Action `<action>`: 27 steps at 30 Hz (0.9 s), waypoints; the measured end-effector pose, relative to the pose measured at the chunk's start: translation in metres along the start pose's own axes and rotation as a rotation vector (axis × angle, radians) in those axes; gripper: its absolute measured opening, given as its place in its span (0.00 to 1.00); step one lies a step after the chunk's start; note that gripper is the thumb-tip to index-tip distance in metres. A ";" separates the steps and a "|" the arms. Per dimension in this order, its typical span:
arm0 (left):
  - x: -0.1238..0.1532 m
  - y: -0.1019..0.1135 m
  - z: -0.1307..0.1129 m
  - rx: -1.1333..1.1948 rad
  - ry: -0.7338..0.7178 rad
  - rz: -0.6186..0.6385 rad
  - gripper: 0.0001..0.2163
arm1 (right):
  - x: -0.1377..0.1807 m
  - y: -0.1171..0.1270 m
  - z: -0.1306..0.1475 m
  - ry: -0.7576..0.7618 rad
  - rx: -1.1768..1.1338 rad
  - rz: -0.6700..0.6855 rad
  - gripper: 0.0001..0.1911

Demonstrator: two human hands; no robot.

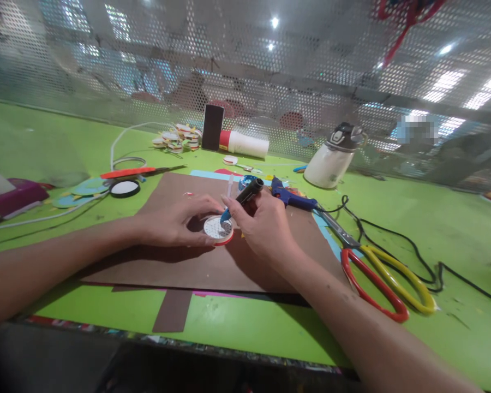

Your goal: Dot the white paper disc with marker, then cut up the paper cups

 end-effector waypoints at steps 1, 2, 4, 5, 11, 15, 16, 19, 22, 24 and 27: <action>0.000 0.000 0.001 -0.005 -0.018 0.029 0.17 | 0.000 0.000 0.000 0.007 0.001 -0.001 0.17; -0.001 0.000 0.002 -0.008 -0.024 0.047 0.18 | 0.000 0.001 0.001 0.012 -0.004 -0.006 0.17; -0.001 0.000 0.004 -0.020 0.009 0.045 0.20 | 0.000 0.004 0.004 0.005 -0.025 -0.046 0.17; -0.001 0.000 0.005 -0.027 0.039 0.032 0.22 | 0.000 0.006 0.006 0.000 -0.041 -0.076 0.17; 0.001 -0.004 0.005 -0.056 0.145 0.004 0.29 | 0.002 0.011 0.014 0.025 -0.079 -0.149 0.17; 0.002 -0.006 0.002 -0.055 0.147 -0.003 0.28 | 0.003 0.005 0.005 -0.014 -0.044 -0.084 0.18; 0.002 -0.007 0.002 -0.060 0.152 -0.007 0.28 | 0.003 0.004 0.003 -0.022 -0.045 -0.078 0.18; 0.003 -0.008 0.002 -0.065 0.158 -0.011 0.28 | 0.003 0.004 0.000 -0.025 -0.048 -0.062 0.18; 0.003 -0.009 0.004 -0.061 0.153 -0.023 0.28 | 0.002 0.004 0.001 -0.006 -0.065 -0.044 0.18; 0.002 -0.008 0.004 -0.052 0.146 -0.032 0.29 | 0.002 0.003 0.002 -0.004 -0.071 -0.036 0.18; 0.002 -0.009 0.004 -0.027 0.135 -0.018 0.28 | 0.003 0.003 0.002 -0.014 -0.062 -0.029 0.18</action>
Point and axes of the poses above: each hand's wrist, its own x-axis away from the middle knuckle, its own y-axis out of the back of the hand, z = x × y, the point moved 3 cm from there along -x, towards the middle knuckle, and after that the axes turned 2 degrees about -x, right-handed, at the moved point
